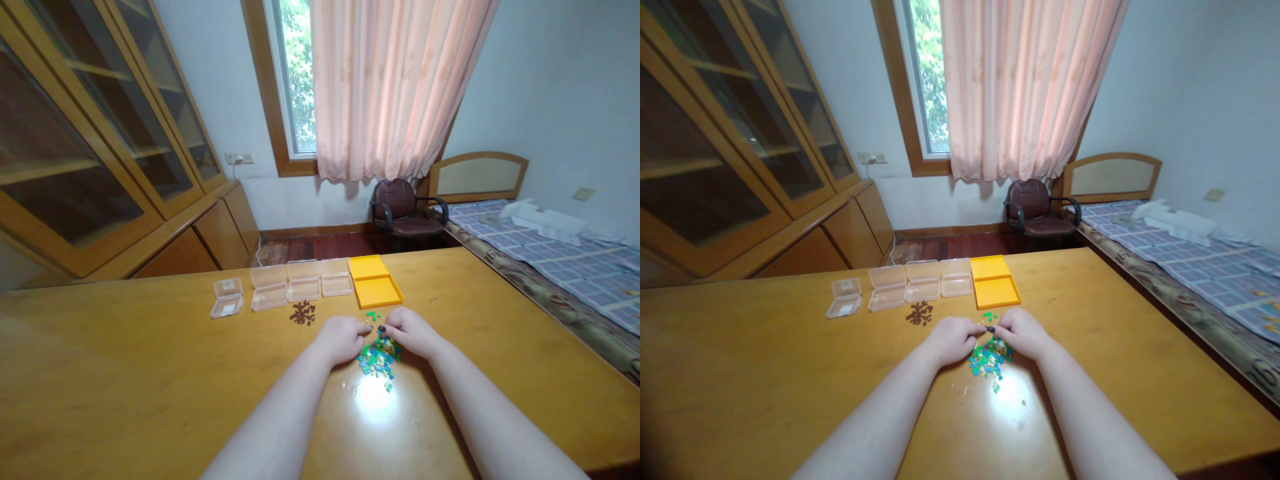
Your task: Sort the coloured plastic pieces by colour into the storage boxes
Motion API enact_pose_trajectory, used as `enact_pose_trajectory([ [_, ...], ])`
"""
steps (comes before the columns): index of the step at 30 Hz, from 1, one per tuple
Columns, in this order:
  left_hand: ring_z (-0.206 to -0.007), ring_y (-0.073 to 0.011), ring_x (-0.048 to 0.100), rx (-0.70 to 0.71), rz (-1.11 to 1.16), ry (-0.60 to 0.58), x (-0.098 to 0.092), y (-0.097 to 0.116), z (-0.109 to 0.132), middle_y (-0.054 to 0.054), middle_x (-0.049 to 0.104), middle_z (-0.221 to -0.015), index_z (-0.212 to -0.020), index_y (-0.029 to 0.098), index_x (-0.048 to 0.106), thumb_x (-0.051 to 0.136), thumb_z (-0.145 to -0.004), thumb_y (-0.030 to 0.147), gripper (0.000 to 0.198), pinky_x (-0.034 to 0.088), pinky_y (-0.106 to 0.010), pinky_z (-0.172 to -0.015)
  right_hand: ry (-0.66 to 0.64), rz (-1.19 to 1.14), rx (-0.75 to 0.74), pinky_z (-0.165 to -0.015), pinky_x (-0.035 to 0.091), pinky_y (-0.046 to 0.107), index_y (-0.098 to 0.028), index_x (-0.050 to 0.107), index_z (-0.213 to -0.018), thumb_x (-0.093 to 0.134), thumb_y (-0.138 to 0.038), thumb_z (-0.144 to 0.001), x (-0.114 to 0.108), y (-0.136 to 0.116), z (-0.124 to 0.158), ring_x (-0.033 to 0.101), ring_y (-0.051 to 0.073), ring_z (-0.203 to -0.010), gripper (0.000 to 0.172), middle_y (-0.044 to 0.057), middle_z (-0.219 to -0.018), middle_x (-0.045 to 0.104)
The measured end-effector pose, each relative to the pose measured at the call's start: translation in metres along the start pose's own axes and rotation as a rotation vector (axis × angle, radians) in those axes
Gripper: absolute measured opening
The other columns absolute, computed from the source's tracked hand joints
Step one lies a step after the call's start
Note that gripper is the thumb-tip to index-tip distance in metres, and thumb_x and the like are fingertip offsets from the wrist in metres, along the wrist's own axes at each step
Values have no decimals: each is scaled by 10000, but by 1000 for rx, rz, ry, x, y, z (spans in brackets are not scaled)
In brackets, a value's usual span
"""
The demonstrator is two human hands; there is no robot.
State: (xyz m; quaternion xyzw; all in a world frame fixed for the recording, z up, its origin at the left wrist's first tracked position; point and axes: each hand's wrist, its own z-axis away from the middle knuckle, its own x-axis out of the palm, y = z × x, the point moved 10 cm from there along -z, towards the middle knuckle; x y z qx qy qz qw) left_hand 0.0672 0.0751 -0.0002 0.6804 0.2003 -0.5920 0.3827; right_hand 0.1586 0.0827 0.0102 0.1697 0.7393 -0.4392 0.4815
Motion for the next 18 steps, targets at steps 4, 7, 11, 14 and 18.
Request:
enact_pose_trajectory([
  [4,-950,-196,620,-63,24,44,-5,-6,0,0,671,-1079,-1173,325,579,433,-814,239,397,482,-310,-826,-33,-29,10,-548,268,246,-154,540,-508,362,-493,-890,4,-1,-1,407,107,-514,541,7,-509,502],
  [7,-973,-191,613,-107,22,68,-8,-11,0,-7,661,-1100,-1180,317,578,423,-824,232,397,476,-310,-852,-37,-47,16,-546,270,243,-155,539,-523,360,-508,-888,5,-3,-2,415,110,-521,539,6,-510,504],
  [11,-916,-201,627,-116,-13,51,-7,-12,0,-18,684,-1020,-1130,323,614,432,-823,238,367,488,-322,-815,-25,-45,40,-546,270,242,-156,558,-563,321,-514,-899,4,-1,-3,425,119,-533,546,13,-526,524],
  [14,-919,-208,626,-118,-20,40,-6,-13,0,-28,686,-1005,-1098,308,635,432,-820,232,353,488,-325,-812,-17,-42,61,-547,271,243,-157,564,-571,311,-510,-903,4,2,-4,430,121,-530,548,10,-526,527],
  [18,-944,-205,619,-126,-7,53,-7,-15,0,-26,679,-1038,-1117,293,623,420,-823,225,364,481,-329,-838,16,-41,96,-557,285,240,-157,577,-585,317,-481,-909,0,5,-4,457,124,-537,528,13,-543,553],
])
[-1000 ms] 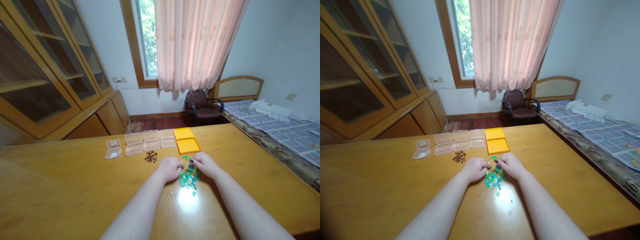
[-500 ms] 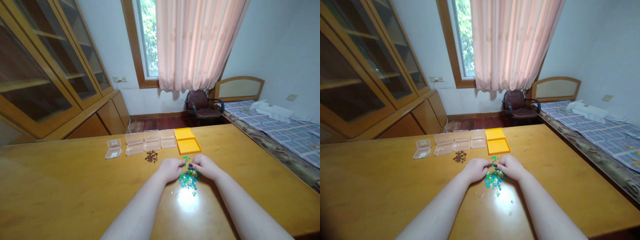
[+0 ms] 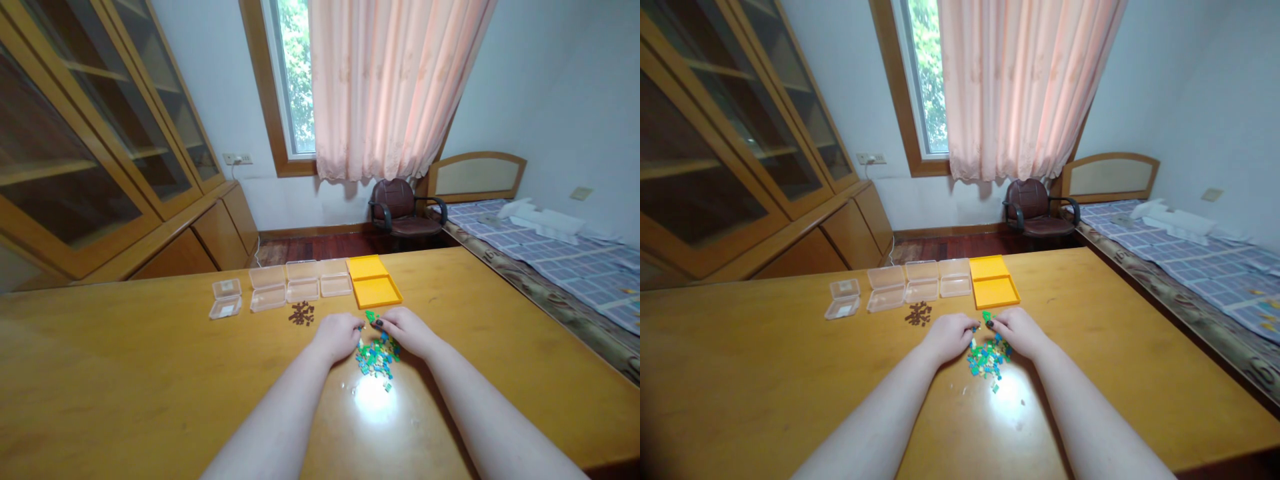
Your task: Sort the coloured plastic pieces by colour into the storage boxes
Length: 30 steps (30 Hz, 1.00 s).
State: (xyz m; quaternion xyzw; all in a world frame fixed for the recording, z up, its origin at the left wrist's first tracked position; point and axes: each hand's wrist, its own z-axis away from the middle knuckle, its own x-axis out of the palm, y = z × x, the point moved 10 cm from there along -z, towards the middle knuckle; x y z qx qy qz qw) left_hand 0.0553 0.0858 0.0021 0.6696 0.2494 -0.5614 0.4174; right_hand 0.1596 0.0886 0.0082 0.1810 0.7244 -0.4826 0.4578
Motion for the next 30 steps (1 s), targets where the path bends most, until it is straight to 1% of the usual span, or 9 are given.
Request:
enact_pose_trajectory([
  [4,-947,-205,620,-14,4,10,1,-1,0,-28,672,-1067,-1195,303,568,426,-822,235,405,486,-328,-830,66,23,39,-581,312,243,-157,607,-607,320,-442,-913,-8,3,0,496,137,-569,507,34,-576,593],
  [7,-921,-212,626,-10,-13,-14,4,-1,-1,-28,683,-1021,-1138,306,609,434,-810,229,379,490,-334,-811,84,29,53,-592,327,246,-154,639,-632,331,-422,-908,-11,5,1,516,144,-581,493,46,-592,617],
  [12,-906,-199,621,5,-1,9,0,1,-1,-21,688,-982,-1036,283,661,427,-807,220,334,480,-318,-812,101,25,78,-587,343,249,-157,680,-672,341,-420,-899,-15,9,2,542,152,-588,485,59,-618,652],
  [15,-893,-187,620,29,16,-3,0,4,0,-15,691,-975,-1016,279,671,437,-801,223,323,475,-296,-799,103,30,98,-573,347,246,-161,690,-680,344,-417,-897,-16,13,2,547,150,-580,482,60,-622,661],
  [20,-883,-178,619,153,47,-30,3,18,2,3,697,-974,-1049,310,660,431,-809,238,339,469,-280,-780,99,43,118,-557,347,240,-160,689,-639,336,-427,-897,-14,17,3,544,143,-550,513,52,-574,646],
  [25,-890,-166,612,117,71,-16,2,14,1,4,696,-980,-1042,290,667,436,-796,215,346,461,-267,-797,32,-28,54,-594,370,238,-173,720,-744,391,-409,-884,-8,10,2,588,152,-629,429,50,-663,688],
  [27,-879,-165,611,133,75,-17,1,16,1,3,696,-963,-1031,288,674,437,-798,217,340,461,-264,-782,29,-27,66,-592,367,239,-173,720,-729,381,-408,-889,-8,11,2,583,150,-616,442,48,-647,683],
  [30,-848,-158,611,197,75,-34,0,23,3,3,695,-914,-986,294,694,443,-802,225,319,456,-253,-754,66,0,98,-576,352,242,-164,710,-684,344,-413,-903,-12,15,3,553,141,-568,495,51,-595,658],
])
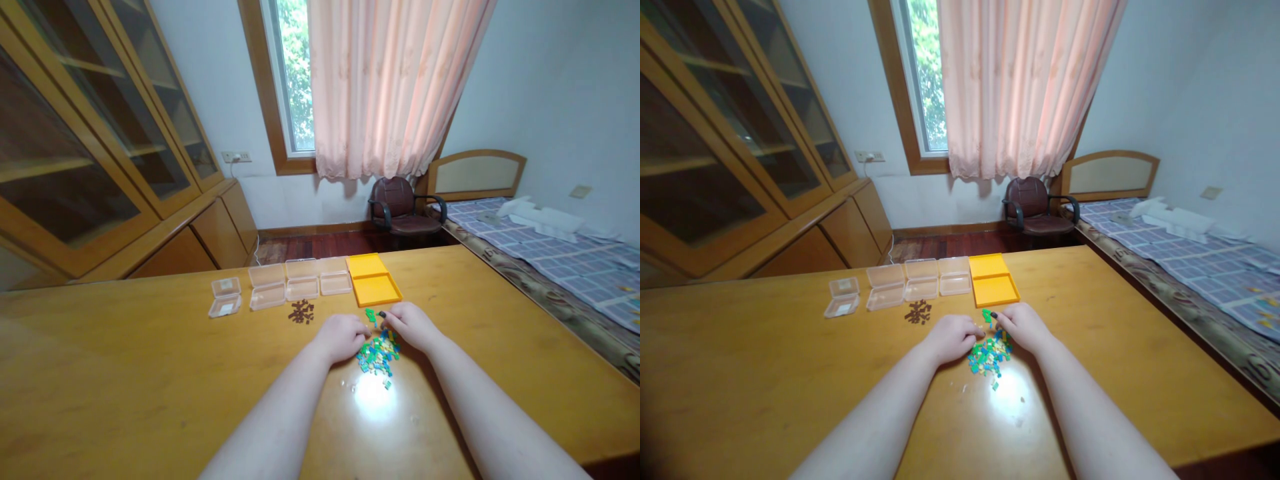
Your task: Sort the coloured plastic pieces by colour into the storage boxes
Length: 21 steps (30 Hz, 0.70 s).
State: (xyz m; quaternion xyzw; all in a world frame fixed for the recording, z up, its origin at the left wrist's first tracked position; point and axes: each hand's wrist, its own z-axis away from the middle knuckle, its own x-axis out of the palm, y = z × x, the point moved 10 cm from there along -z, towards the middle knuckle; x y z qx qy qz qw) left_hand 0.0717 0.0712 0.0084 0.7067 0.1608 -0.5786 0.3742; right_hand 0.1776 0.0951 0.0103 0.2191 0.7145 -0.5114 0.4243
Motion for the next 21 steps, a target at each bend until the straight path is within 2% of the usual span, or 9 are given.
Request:
enact_pose_trajectory([
  [5,-819,-147,612,49,5,-39,2,7,1,9,687,-877,-977,310,699,451,-802,229,314,451,-243,-754,-27,46,-80,-560,329,245,-158,666,-614,372,-436,-891,4,-8,-1,514,139,-558,491,43,-568,629],
  [12,-801,-156,611,51,-27,-29,3,5,1,4,680,-851,-959,316,703,455,-797,240,305,452,-249,-730,-26,14,19,-571,360,240,-174,719,-679,382,-421,-889,2,2,0,573,147,-590,467,56,-624,678],
  [15,-786,-153,610,45,-34,-13,1,5,1,4,678,-835,-942,308,706,447,-799,233,306,450,-248,-721,-41,-9,-19,-595,374,238,-195,729,-685,390,-410,-892,4,-4,0,583,145,-601,451,41,-615,677],
  [21,-793,-150,607,135,-17,-38,1,16,4,11,679,-854,-971,307,696,464,-781,218,313,443,-241,-716,-19,-28,-41,-624,382,242,-198,734,-722,386,-391,-898,1,-6,0,589,147,-636,435,41,-652,685],
])
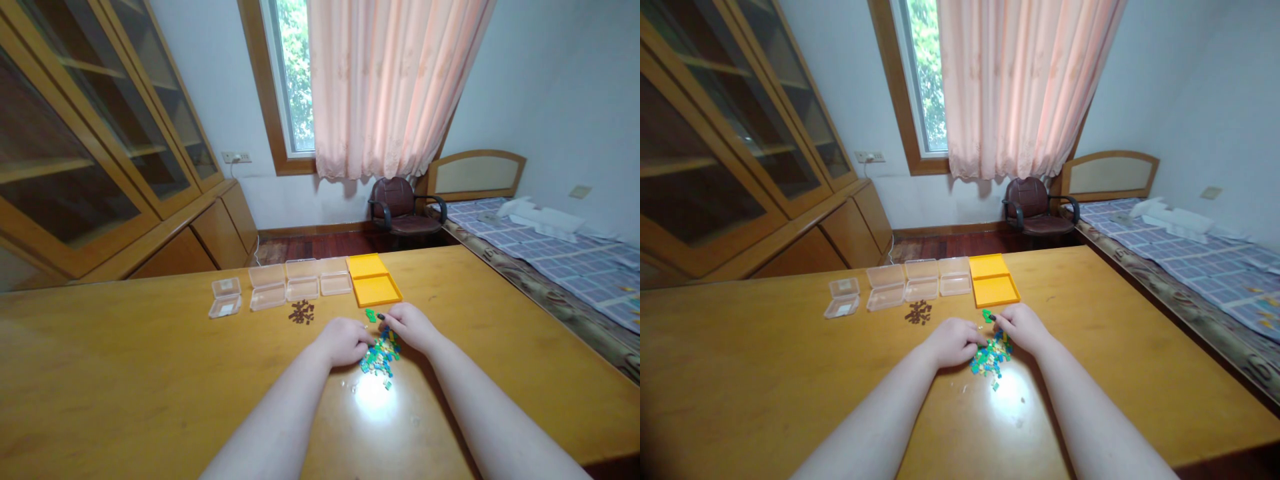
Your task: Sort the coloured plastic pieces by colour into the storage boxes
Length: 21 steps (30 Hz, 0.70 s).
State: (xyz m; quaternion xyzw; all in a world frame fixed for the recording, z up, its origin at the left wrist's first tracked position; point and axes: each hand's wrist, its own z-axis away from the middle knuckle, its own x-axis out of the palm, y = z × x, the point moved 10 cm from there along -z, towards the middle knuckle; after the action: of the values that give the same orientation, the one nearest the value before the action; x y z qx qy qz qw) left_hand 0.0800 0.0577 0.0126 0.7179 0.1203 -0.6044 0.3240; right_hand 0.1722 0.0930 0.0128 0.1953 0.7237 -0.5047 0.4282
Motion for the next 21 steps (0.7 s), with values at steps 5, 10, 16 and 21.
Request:
enact_pose_trajectory([
  [5,-787,-158,602,-75,-44,18,-2,-7,-1,-1,678,-840,-980,305,689,461,-793,217,308,439,-257,-718,-23,11,-23,-583,364,247,-183,725,-698,405,-411,-888,4,-2,2,551,141,-589,437,40,-605,653],
  [10,-826,-197,582,-162,-121,124,-13,-17,-2,-34,666,-806,-969,288,692,480,-798,227,279,422,-322,-766,-127,-45,-35,-578,385,240,-171,725,-714,567,-397,-790,15,-3,4,558,139,-595,286,41,-654,673],
  [16,-823,-199,590,-155,-117,120,-10,-18,-2,-27,679,-830,-1025,295,667,483,-783,205,317,424,-319,-747,-230,-119,-32,-616,429,238,-206,747,-813,667,-337,-693,23,4,6,607,153,-653,195,36,-732,707],
  [21,-824,-179,597,-134,-50,176,-12,-18,-2,-17,693,-856,-964,276,687,483,-777,192,290,424,-295,-769,-285,-144,18,-613,443,240,-215,751,-809,660,-273,-682,33,9,8,625,160,-649,167,28,-742,719],
])
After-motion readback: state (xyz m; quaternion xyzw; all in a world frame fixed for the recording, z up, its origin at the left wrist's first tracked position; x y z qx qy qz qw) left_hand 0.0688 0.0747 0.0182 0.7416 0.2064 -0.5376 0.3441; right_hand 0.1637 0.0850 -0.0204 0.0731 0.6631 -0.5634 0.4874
